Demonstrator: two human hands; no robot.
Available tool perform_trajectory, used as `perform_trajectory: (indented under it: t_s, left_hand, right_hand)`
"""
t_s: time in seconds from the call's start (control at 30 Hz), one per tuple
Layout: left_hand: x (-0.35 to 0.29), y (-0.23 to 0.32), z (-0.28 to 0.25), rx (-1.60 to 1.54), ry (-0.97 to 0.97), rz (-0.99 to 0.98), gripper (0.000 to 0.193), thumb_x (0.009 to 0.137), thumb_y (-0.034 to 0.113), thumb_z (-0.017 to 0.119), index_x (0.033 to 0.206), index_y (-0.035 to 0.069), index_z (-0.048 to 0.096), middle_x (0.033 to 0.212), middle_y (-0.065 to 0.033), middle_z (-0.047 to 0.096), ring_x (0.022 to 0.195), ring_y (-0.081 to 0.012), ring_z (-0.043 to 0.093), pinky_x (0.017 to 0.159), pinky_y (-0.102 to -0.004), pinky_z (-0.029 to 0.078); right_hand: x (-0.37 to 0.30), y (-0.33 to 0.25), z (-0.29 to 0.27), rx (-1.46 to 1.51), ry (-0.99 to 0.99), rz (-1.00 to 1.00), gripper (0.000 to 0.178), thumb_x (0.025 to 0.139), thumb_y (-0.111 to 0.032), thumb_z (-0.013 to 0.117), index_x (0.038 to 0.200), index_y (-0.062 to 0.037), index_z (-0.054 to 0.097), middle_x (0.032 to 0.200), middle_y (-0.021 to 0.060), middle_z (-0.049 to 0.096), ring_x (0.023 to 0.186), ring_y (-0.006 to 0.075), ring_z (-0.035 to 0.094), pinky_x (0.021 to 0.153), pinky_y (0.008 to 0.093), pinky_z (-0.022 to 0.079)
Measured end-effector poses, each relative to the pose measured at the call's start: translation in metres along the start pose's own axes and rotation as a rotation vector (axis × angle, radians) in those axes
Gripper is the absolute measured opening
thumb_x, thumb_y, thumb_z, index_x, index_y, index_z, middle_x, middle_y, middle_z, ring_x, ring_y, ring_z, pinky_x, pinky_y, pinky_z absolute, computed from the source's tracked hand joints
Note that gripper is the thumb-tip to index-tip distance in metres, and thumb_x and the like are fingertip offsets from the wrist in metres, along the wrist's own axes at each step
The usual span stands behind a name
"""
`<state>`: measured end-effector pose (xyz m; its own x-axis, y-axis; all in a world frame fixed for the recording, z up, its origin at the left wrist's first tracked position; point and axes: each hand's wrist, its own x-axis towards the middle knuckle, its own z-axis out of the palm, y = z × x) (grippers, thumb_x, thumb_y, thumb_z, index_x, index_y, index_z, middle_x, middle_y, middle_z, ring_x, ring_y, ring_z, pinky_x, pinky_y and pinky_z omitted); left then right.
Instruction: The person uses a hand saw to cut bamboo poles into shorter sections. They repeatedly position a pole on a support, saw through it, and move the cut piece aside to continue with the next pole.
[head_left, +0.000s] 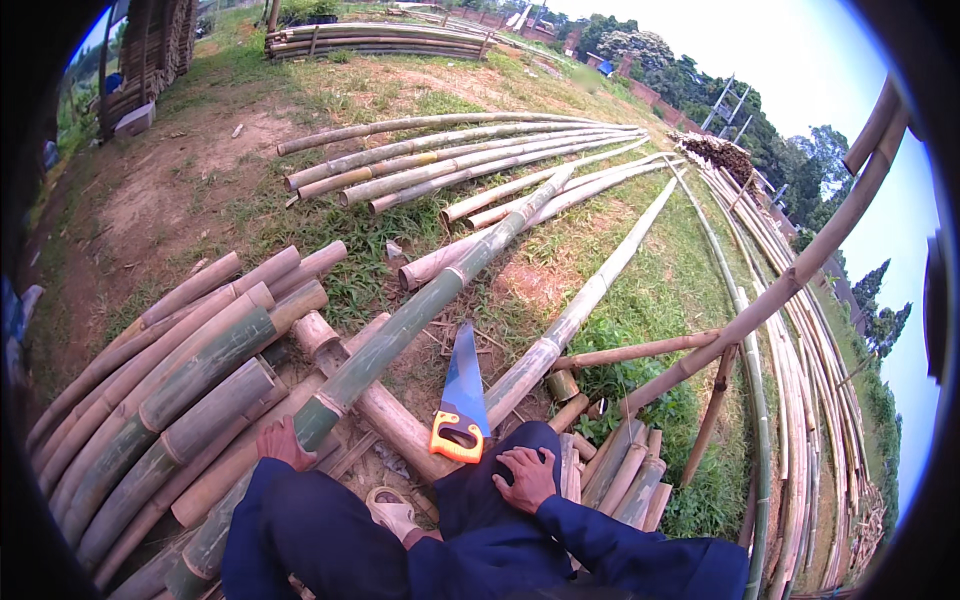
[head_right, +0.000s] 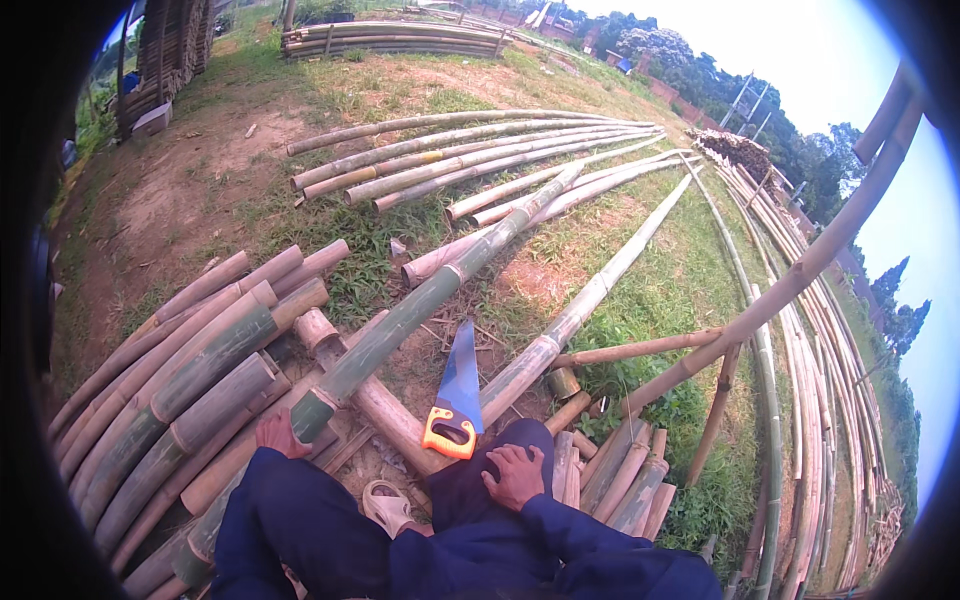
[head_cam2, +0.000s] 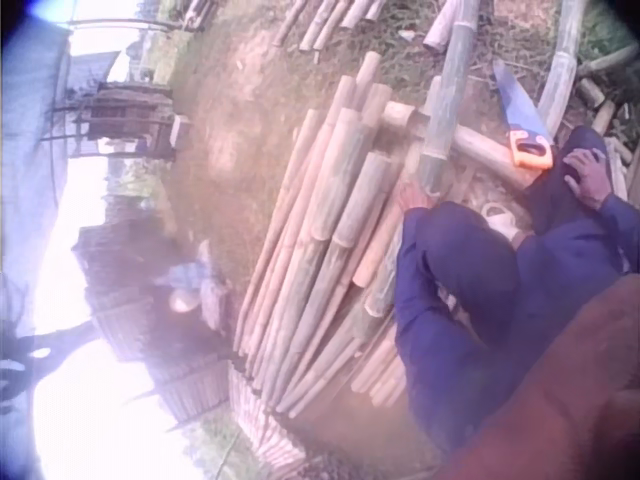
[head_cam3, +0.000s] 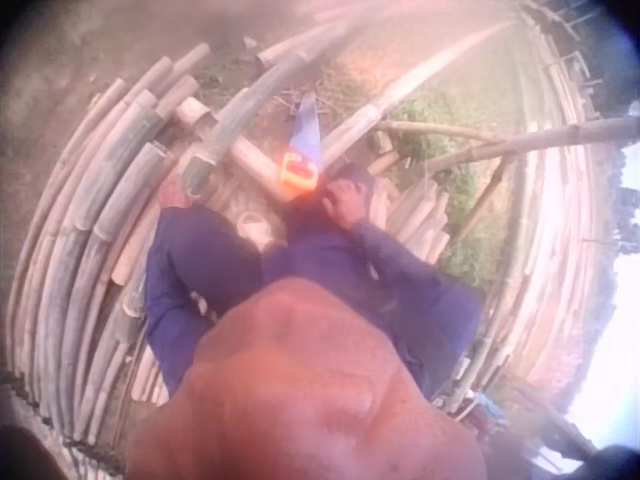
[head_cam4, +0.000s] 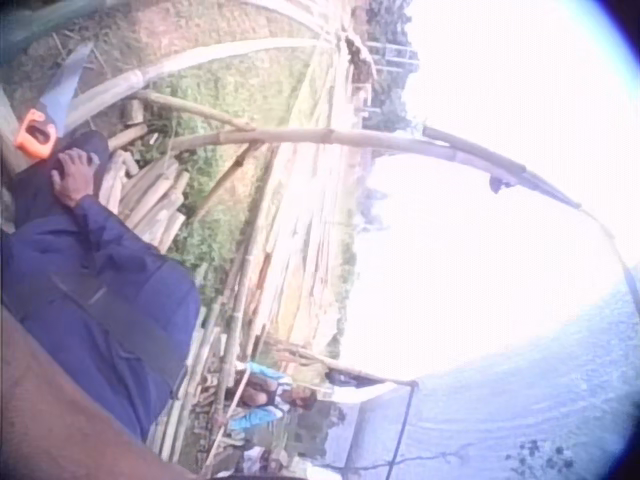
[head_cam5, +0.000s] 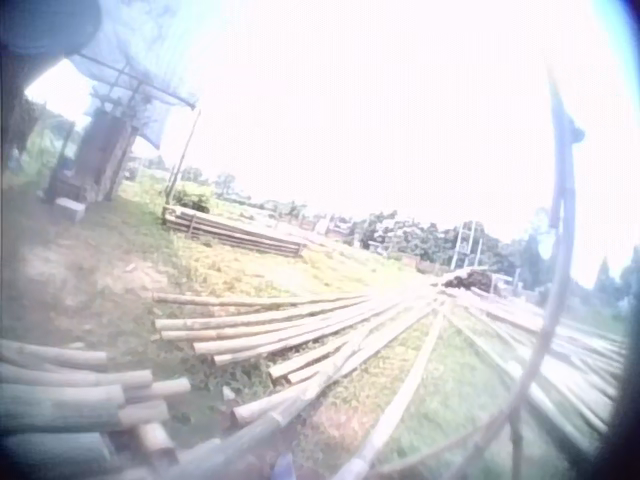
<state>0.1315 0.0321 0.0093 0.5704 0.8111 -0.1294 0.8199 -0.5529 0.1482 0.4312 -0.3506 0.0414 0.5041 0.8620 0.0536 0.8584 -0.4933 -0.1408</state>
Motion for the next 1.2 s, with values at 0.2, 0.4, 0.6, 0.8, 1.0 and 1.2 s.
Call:
perform_trajectory:
  t_s: [0.2,0.4,0.6,0.8,1.0,1.2]
  left_hand:
    - [-0.065,-0.162,0.116,0.186,0.199,-0.011,0.04,0.085,0.026,0.071,0.119,0.009,0.06,0.104,-0.0151,0.067,0.099,-0.0332,0.069,0.084,-0.0443,0.053]
    - [-0.19,-0.174,0.049,0.187,0.218,-0.038,0.091,0.058,0.027,0.09,0.136,0.007,0.05,0.117,-0.0151,0.061,0.115,-0.0348,0.061,0.101,-0.0469,0.047]
    - [-0.27,-0.282,0.019,0.203,-0.001,-0.419,0.117,0.048,0.031,0.096,0.147,0.005,0.041,0.134,-0.0166,0.056,0.127,-0.034,0.054,0.115,-0.0484,0.037]
    - [-0.287,-0.343,0.026,0.288,-0.009,-0.475,0.118,0.05,0.028,0.095,0.151,0.01,0.037,0.135,-0.0147,0.054,0.132,-0.0318,0.051,0.115,-0.0481,0.037]
    - [-0.277,-0.352,0.028,0.305,-0.052,-0.441,0.104,0.053,0.047,0.093,0.142,0.014,0.05,0.127,-0.0141,0.064,0.122,-0.0346,0.06,0.105,-0.0483,0.046]
    - [-0.276,-0.338,0.018,0.313,-0.039,-0.419,0.094,0.057,0.066,0.091,0.133,0.018,0.063,0.119,-0.0136,0.074,0.112,-0.0373,0.069,0.094,-0.0485,0.055]
  right_hand:
    - [0.004,-0.013,-0.006,-0.017,-0.012,-0.023,0.047,0.091,-0.045,0.07,0.129,-0.017,0.07,0.133,0.001,0.067,0.137,0.0201,0.052,0.118,0.0583,0.023]
    - [-0.011,0.002,-0.012,0.003,-0.083,0.021,0.049,0.091,-0.043,0.069,0.133,-0.0175,0.067,0.133,0.0011,0.065,0.138,0.0201,0.051,0.118,0.0622,0.021]
    - [0.009,-0.009,-0.012,0.015,-0.096,-0.027,0.051,0.092,-0.042,0.069,0.136,-0.0177,0.064,0.128,0.004,0.066,0.132,0.0212,0.054,0.117,0.0624,0.023]
    - [0.032,-0.021,-0.003,0.149,-0.058,-0.049,0.056,0.092,-0.037,0.071,0.142,-0.017,0.058,0.125,0.0098,0.065,0.125,0.0266,0.06,0.116,0.0628,0.024]
    - [0.037,-0.024,-0.003,0.198,-0.113,-0.046,0.058,0.092,-0.037,0.073,0.144,-0.0162,0.057,0.129,0.0119,0.065,0.126,0.0281,0.06,0.117,0.0592,0.025]
    - [0.052,-0.038,0.02,0.25,-0.06,-0.14,0.058,0.09,-0.033,0.073,0.143,-0.016,0.058,0.126,0.0113,0.065,0.124,0.0275,0.061,0.115,0.059,0.027]
